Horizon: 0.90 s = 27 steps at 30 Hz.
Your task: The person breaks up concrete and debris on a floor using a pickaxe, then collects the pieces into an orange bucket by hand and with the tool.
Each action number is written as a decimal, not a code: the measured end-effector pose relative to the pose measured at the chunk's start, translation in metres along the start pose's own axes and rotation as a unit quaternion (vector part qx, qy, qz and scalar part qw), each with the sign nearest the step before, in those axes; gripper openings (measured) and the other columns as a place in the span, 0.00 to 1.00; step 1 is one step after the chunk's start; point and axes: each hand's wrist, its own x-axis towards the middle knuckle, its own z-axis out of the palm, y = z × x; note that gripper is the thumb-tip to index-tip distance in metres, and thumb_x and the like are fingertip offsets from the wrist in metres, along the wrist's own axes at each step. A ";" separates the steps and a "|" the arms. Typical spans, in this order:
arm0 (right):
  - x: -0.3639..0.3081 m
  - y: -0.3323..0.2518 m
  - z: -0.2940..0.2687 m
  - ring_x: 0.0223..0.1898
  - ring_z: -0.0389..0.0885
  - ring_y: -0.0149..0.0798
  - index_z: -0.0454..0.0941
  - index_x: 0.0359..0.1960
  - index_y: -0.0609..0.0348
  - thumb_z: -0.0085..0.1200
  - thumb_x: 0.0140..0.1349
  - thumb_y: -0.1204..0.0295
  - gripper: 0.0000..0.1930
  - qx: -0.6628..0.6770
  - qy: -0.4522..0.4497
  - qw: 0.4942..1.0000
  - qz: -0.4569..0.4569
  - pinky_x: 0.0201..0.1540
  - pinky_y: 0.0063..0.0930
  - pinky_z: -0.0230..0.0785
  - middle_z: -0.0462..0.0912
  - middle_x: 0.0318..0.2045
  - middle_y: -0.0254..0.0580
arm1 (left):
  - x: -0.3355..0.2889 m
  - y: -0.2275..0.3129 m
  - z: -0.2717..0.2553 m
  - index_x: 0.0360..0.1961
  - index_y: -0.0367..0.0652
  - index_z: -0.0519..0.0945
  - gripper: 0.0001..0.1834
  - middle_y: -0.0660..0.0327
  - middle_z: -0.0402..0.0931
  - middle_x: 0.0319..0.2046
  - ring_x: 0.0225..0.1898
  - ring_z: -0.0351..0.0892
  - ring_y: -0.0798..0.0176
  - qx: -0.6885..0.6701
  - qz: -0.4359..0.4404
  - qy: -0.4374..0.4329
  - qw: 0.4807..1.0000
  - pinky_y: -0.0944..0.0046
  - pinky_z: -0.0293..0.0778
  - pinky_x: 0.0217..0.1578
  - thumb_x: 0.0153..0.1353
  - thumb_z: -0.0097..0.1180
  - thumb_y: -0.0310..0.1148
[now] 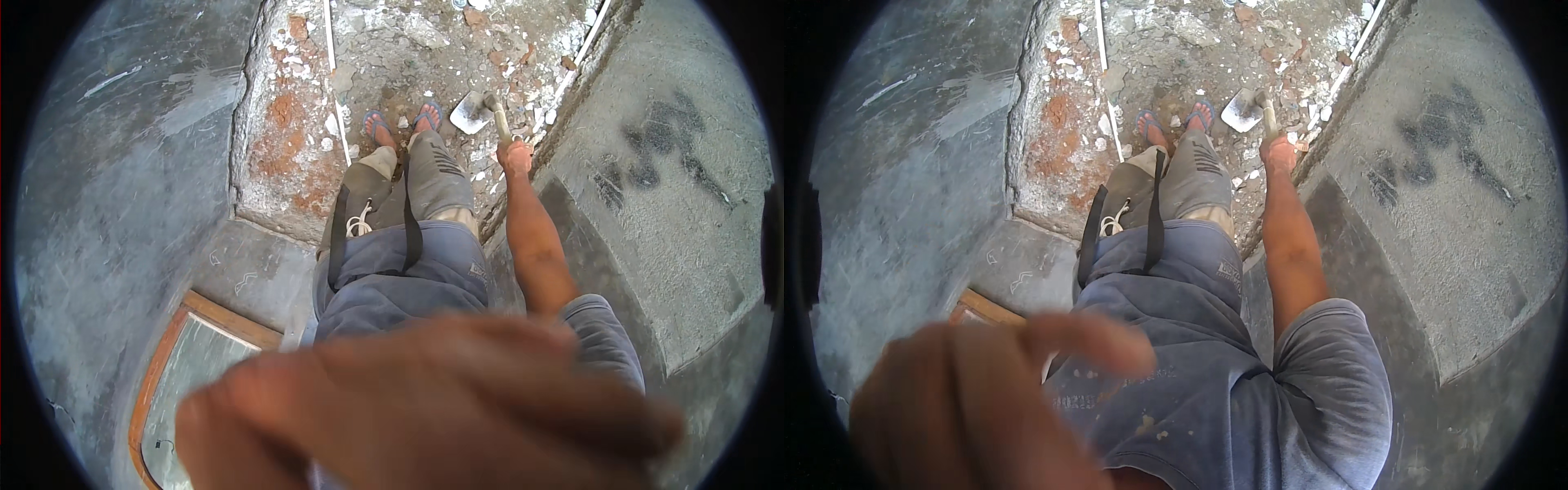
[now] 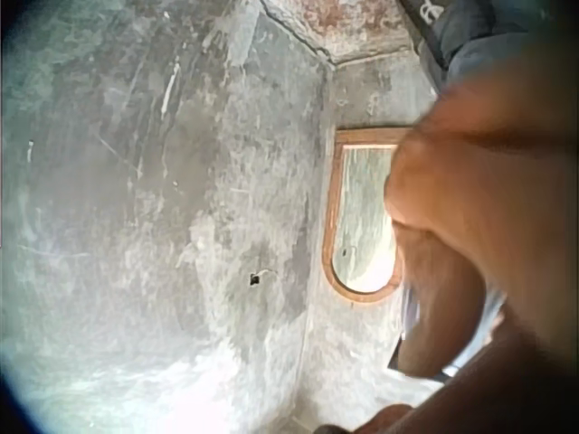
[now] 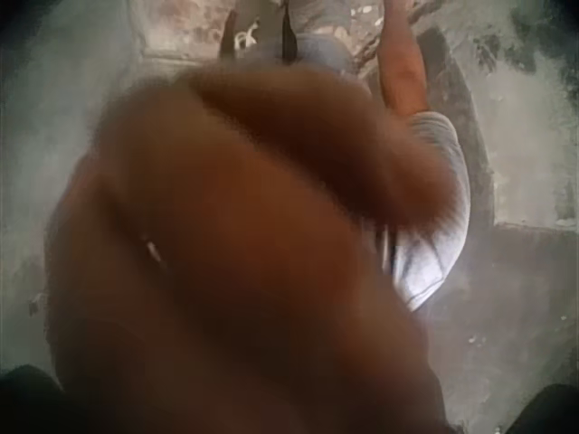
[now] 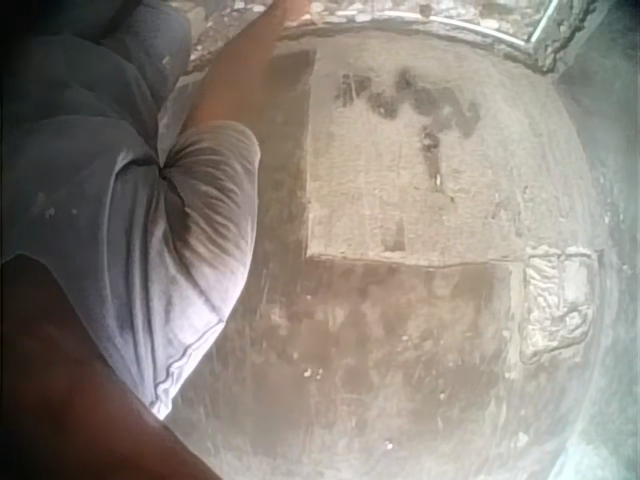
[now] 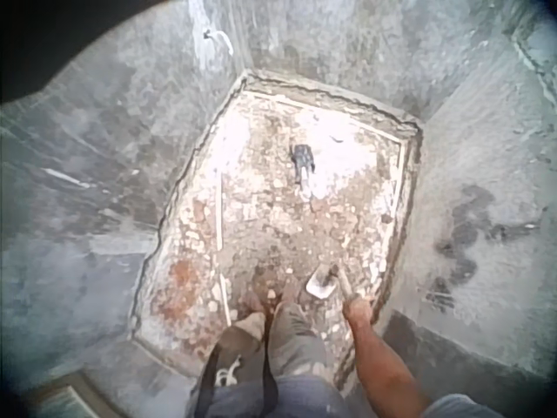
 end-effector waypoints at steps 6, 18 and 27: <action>-0.031 -0.039 -0.032 0.62 0.78 0.59 0.74 0.66 0.49 0.59 0.59 0.40 0.38 -0.032 0.020 0.999 0.010 0.62 0.51 0.74 0.73 0.66 0.59 | 0.009 0.011 -0.002 0.49 0.30 0.83 0.20 0.43 0.82 0.48 0.53 0.82 0.46 0.018 0.052 -0.089 0.994 0.48 0.75 0.57 0.70 0.56 0.39; 0.037 0.003 -0.018 0.59 0.78 0.61 0.82 0.55 0.66 0.49 0.62 0.34 0.42 -0.205 0.096 0.967 -0.116 0.61 0.50 0.70 0.82 0.54 0.59 | 0.005 0.051 -0.043 0.51 0.32 0.84 0.20 0.44 0.82 0.50 0.54 0.82 0.47 0.032 0.139 -0.165 0.976 0.50 0.76 0.57 0.69 0.56 0.39; -0.069 -0.015 -0.076 0.56 0.79 0.64 0.74 0.64 0.64 0.61 0.61 0.53 0.34 0.017 0.245 0.960 -0.133 0.59 0.55 0.71 0.82 0.52 0.63 | -0.056 0.059 -0.194 0.52 0.40 0.85 0.22 0.54 0.84 0.50 0.56 0.81 0.51 0.407 0.037 0.150 0.900 0.51 0.76 0.58 0.61 0.68 0.42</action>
